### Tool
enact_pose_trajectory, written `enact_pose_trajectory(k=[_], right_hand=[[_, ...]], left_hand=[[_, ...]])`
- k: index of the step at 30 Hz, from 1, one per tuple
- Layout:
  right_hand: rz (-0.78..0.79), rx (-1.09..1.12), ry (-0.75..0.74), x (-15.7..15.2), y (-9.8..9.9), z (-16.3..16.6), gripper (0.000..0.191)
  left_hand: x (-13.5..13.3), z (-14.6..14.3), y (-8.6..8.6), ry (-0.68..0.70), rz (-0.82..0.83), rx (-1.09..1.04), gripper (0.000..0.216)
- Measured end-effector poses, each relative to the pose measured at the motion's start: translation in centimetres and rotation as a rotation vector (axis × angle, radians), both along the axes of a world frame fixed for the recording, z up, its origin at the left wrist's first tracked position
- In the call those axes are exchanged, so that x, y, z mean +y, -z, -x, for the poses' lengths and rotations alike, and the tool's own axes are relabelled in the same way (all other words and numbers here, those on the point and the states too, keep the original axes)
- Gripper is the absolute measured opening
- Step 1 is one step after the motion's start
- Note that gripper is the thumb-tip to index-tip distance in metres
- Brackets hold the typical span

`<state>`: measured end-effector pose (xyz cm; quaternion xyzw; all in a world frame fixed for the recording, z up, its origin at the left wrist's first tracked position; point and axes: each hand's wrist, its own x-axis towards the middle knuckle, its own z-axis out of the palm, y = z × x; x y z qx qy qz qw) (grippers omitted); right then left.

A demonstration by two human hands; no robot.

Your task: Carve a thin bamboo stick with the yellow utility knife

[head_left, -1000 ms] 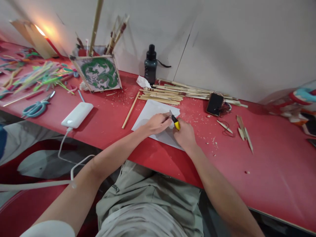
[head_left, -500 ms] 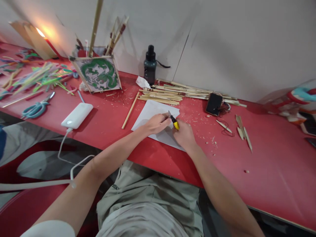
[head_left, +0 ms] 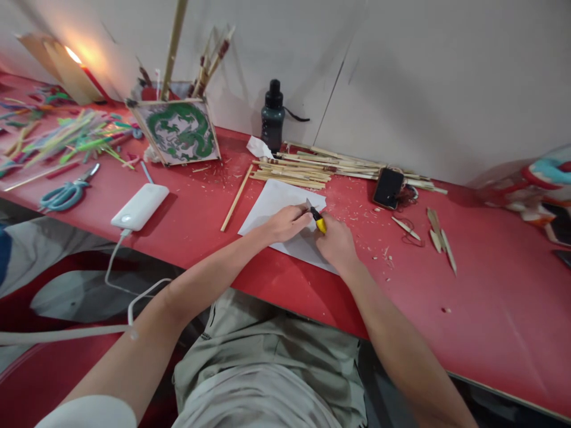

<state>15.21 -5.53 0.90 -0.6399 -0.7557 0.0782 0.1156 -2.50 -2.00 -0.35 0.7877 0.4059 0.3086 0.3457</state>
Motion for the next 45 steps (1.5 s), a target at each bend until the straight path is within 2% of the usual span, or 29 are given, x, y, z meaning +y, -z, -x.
enact_pose_trajectory(k=[8,12,16,21,25,27,34,45], right_hand=[[-0.018,-0.100,0.055,0.0,-0.5,0.0,0.030],[-0.047,-0.102,0.085,0.1,-0.7,-0.3,0.039],[-0.027,-0.077,0.061,0.2,-0.7,-0.4,0.038],[0.012,-0.084,0.059,0.2,-0.5,-0.2,0.038],[0.062,-0.101,0.043,0.2,-0.5,0.0,0.034],[0.070,-0.097,0.034,0.2,-0.5,0.0,0.032],[0.056,-0.092,0.017,0.1,-0.6,-0.1,0.031],[0.057,-0.094,0.015,-0.1,-0.9,0.0,0.030]], left_hand=[[0.0,-0.2,-0.4,0.039,-0.001,-0.024,0.035],[0.2,-0.3,-0.4,0.018,0.014,-0.001,0.026],[0.0,-0.3,-0.5,-0.010,0.065,-0.041,0.026],[0.0,-0.2,-0.7,-0.045,0.270,-0.193,0.019],[0.4,-0.4,-0.4,0.019,0.502,-0.329,0.017],[0.5,-0.4,-0.2,0.054,0.563,-0.373,0.019],[0.4,-0.2,-0.2,0.013,0.477,-0.314,0.022],[-0.2,0.1,-1.3,-0.026,0.372,-0.208,0.021]])
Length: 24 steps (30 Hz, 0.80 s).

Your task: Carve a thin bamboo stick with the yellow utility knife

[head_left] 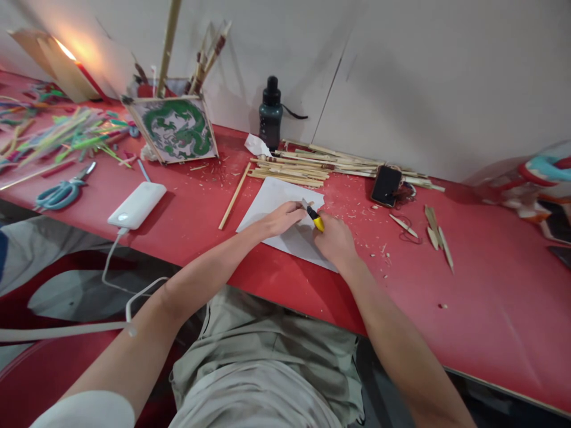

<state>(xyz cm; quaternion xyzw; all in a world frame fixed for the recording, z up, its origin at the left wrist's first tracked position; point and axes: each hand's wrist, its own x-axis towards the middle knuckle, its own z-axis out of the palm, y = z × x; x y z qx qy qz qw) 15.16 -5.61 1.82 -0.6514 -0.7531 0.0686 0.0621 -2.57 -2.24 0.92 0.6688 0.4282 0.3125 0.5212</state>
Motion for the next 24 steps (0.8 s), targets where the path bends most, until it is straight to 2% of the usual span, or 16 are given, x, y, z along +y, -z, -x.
enact_pose_trajectory(k=[4,10,15,24], right_hand=[[0.009,-0.004,0.005,-0.1,-0.1,0.1,0.030],[0.011,-0.014,0.016,0.1,0.3,-0.2,0.031],[-0.013,-0.062,0.041,0.0,0.3,-0.1,0.030],[-0.087,-0.116,0.076,-0.1,0.3,-0.1,0.033]], left_hand=[[0.1,0.0,0.3,0.004,-0.027,0.028,0.022],[0.6,0.2,1.2,0.049,-0.155,0.049,0.025],[0.5,0.2,0.9,0.056,-0.270,0.129,0.030],[0.2,-0.4,0.4,-0.006,-0.257,0.196,0.030]])
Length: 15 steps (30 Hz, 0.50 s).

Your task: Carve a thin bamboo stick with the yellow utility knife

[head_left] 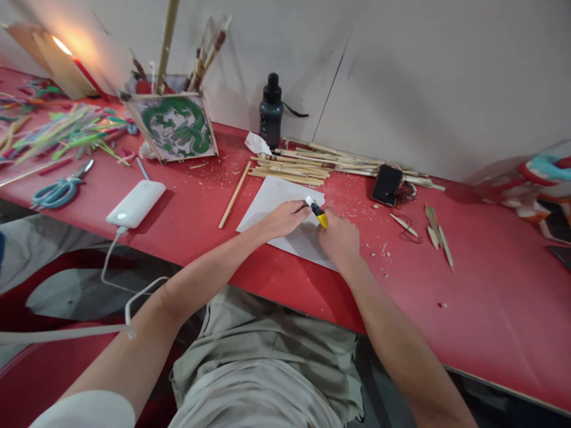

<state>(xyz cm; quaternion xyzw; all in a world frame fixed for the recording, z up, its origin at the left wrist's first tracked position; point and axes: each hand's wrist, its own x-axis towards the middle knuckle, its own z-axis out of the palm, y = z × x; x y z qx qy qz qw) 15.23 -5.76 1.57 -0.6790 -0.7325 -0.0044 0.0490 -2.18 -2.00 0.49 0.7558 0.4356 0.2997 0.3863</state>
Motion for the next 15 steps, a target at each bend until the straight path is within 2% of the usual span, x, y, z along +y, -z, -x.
enact_pose_trajectory(k=[9,15], right_hand=[[0.024,0.024,0.020,0.29,-0.25,-0.32,0.038],[0.069,0.045,-0.033,0.10,-0.07,0.20,0.033]], left_hand=[[-0.02,-0.21,0.00,-0.042,-0.024,0.042,0.039],[-0.11,-0.09,-0.09,-0.087,0.014,0.021,0.028]])
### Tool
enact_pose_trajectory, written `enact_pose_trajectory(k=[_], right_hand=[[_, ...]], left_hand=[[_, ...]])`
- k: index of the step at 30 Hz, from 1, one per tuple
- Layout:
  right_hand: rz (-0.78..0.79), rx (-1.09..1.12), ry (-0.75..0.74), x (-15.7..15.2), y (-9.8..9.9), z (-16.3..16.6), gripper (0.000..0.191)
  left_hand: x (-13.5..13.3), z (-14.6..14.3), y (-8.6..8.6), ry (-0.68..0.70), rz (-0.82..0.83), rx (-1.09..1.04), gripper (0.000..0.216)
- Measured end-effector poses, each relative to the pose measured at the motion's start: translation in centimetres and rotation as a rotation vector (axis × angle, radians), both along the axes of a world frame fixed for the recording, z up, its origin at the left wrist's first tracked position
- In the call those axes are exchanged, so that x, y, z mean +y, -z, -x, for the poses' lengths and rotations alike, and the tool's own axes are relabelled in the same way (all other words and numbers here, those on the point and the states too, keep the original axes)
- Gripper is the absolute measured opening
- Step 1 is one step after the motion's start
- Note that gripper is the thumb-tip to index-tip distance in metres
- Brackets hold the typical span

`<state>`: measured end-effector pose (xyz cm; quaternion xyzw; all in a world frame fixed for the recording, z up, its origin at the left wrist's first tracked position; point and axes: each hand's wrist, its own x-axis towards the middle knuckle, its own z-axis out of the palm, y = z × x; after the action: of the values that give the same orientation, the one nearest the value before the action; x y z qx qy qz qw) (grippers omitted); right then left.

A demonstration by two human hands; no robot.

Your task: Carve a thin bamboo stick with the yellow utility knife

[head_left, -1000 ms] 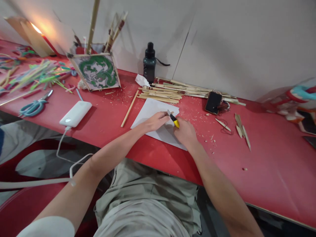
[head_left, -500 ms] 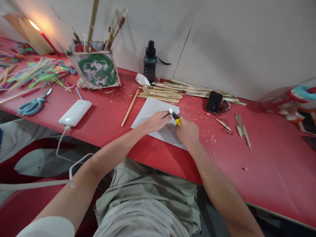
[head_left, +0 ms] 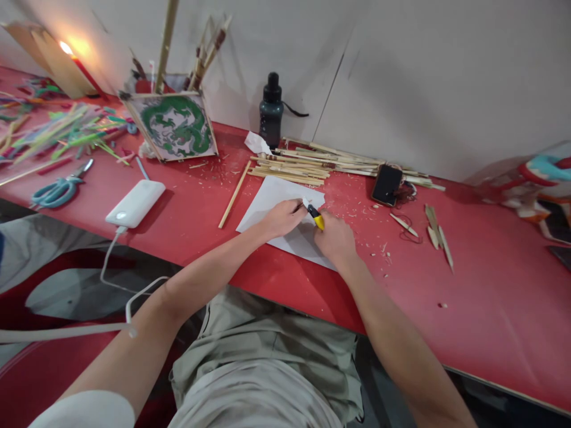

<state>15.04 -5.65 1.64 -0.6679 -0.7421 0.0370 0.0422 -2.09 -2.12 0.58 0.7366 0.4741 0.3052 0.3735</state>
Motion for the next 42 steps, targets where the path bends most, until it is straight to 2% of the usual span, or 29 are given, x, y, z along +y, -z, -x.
enact_pose_trajectory(k=[7,22,31,42], right_hand=[[0.022,0.037,-0.006,0.03,0.02,0.09,0.031],[0.050,0.192,-0.051,0.39,0.65,-0.35,0.028],[0.021,0.194,-0.051,0.47,0.75,-0.46,0.031],[-0.020,0.084,-0.018,0.50,0.76,-0.39,0.032]], left_hand=[[-0.50,0.02,-0.67,-0.011,-0.018,0.067,0.016],[-0.31,0.40,0.06,0.012,-0.065,0.191,0.018],[-0.76,0.41,-0.46,0.038,-0.089,0.017,0.010],[-0.31,0.12,-0.08,0.055,-0.070,-0.104,0.016]])
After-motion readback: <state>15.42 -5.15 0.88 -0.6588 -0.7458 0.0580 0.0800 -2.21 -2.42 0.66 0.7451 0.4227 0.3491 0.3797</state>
